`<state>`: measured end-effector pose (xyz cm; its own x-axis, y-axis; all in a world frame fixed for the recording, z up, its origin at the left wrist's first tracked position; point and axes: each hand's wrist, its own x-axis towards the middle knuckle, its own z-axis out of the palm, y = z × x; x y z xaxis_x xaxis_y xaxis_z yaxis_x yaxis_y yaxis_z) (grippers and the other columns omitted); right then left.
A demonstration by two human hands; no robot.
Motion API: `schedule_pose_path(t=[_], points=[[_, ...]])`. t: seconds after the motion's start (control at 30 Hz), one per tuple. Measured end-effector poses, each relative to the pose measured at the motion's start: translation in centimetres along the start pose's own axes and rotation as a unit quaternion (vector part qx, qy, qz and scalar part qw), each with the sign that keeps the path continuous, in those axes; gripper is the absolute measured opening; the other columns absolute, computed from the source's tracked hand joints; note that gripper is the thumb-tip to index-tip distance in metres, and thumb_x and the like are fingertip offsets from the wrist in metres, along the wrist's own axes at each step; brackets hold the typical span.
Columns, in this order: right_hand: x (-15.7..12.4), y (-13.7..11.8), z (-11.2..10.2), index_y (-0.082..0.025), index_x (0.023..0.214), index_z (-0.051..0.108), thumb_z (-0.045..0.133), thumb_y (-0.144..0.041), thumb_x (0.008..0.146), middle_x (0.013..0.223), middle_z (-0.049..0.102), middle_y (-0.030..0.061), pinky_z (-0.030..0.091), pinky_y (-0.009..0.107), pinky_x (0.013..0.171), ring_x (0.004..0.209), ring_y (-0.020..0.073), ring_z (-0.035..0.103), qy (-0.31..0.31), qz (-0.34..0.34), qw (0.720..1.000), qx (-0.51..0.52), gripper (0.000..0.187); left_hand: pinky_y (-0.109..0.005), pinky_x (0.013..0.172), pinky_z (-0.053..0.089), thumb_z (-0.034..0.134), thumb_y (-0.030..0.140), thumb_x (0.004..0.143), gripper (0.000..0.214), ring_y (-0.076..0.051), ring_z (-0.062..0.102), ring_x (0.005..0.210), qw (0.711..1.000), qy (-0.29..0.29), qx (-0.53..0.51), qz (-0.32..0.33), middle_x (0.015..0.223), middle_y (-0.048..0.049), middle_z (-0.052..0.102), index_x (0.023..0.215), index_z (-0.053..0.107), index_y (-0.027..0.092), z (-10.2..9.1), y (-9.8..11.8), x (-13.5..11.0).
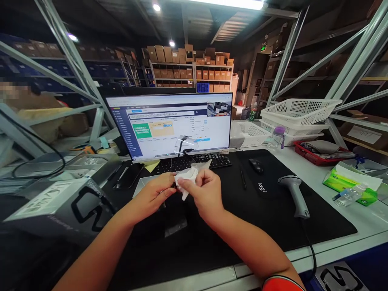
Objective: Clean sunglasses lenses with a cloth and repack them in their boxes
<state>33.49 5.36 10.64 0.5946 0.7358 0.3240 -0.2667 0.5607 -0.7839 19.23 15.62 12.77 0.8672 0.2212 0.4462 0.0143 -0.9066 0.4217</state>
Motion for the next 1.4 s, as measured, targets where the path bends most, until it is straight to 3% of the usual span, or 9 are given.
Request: schedule_pose_path(t=[0.2,0.4,0.5,0.6,0.7,0.93,1.03,1.23,1.4], points=[[2.3,-2.9,-0.8,-0.021,0.057,0.032,0.095,-0.027,0.052,0.054,0.053,-0.007,0.037,0.02,0.046,0.05,0.0083,0.047,0.022,0.064,0.994,0.083,0.063,-0.035,0.089,0.05,0.032,0.056,0.104,0.053,-0.022,0.059,0.09,0.999,-0.037,-0.018,0.012,0.084,-0.0047,0.065,0.088,0.067,0.02,-0.1,0.5,0.2],[1.4,-2.1,-0.7,-0.022,0.059,0.036,0.093,-0.032,0.063,0.054,0.05,-0.0073,0.038,0.023,0.049,0.052,0.0098,0.049,0.042,-0.043,0.998,0.017,0.058,-0.038,0.101,0.048,0.043,0.047,0.104,0.036,-0.023,0.062,0.11,0.997,-0.045,-0.057,-0.022,0.112,-0.0069,0.07,0.113,0.068,0.023,0.2,-0.2,-0.1],[1.1,-1.5,-1.0,-0.023,0.06,0.036,0.089,-0.028,0.071,0.055,0.047,-0.0075,0.039,0.025,0.055,0.054,0.0099,0.049,0.052,-0.125,0.988,-0.072,0.054,-0.048,0.116,0.039,0.065,0.05,0.093,0.062,-0.028,0.05,0.136,0.99,0.046,-0.097,-0.096,0.146,-0.012,0.055,0.146,0.046,0.026,0.7,-0.6,-0.3],[1.1,-0.5,-1.3,-0.022,0.059,0.037,0.085,-0.025,0.075,0.061,0.049,-0.0052,0.04,0.027,0.061,0.061,0.012,0.052,0.054,-0.2,0.964,-0.164,0.05,-0.053,0.124,0.029,0.072,0.051,0.086,0.086,-0.03,0.039,0.148,0.957,0.179,-0.187,-0.129,0.158,-0.0165,0.041,0.155,0.028,0.023,1.5,-0.3,-0.3],[0.7,1.0,-1.2,-0.023,0.057,0.04,0.082,-0.023,0.077,0.064,0.054,-0.0031,0.041,0.029,0.063,0.063,0.0139,0.053,0.021,-0.229,0.947,-0.222,0.046,-0.051,0.125,0.031,0.068,0.042,0.089,0.077,-0.027,0.042,0.147,0.917,0.264,-0.266,-0.139,0.157,-0.0181,0.042,0.152,0.029,0.02,2.3,0.8,-0.2],[-1.2,2.3,-0.1,-0.024,0.052,0.047,0.079,-0.019,0.077,0.055,0.058,-0.0009,0.041,0.031,0.059,0.061,0.0176,0.055,-0.136,-0.274,0.903,-0.303,0.041,-0.047,0.114,0.048,0.059,0.013,0.08,0.045,-0.025,0.061,0.13,0.856,0.329,-0.354,-0.183,0.136,-0.0128,0.064,0.124,0.055,0.019,3.6,1.8,0.3],[-0.5,1.3,-0.5,-0.023,0.054,0.048,0.084,-0.023,0.073,0.057,0.061,-0.0009,0.041,0.03,0.059,0.06,0.0169,0.057,-0.158,-0.201,0.92,-0.298,0.041,-0.045,0.118,0.045,0.053,0.007,0.078,0.049,-0.022,0.061,0.131,0.862,0.35,-0.333,-0.151,0.136,-0.0095,0.065,0.126,0.057,0.02,3.3,1.6,0.2],[1.8,-0.9,-1.5,-0.025,0.078,0.053,0.086,-0.047,0.074,0.066,0.057,-0.0051,0.041,0.025,0.056,0.056,0.013,0.049,-0.045,-0.032,0.995,-0.084,0.039,-0.044,0.124,0.039,0.052,0.005,0.082,0.058,-0.021,0.054,0.138,0.893,0.351,-0.264,-0.101,0.145,-0.0064,0.06,0.137,0.054,0.023,3.2,1.7,-0.3],[0.4,-0.8,-0.3,-0.029,0.098,0.062,0.085,-0.045,0.072,0.08,0.063,-0.0021,0.045,0.027,0.063,0.066,0.016,0.054,-0.152,0.11,0.982,0.019,0.038,-0.045,0.123,0.04,0.053,0.004,0.082,0.064,-0.023,0.052,0.139,0.917,0.318,-0.214,-0.109,0.148,-0.0046,0.057,0.142,0.053,0.026,3.6,1.5,-0.5]])
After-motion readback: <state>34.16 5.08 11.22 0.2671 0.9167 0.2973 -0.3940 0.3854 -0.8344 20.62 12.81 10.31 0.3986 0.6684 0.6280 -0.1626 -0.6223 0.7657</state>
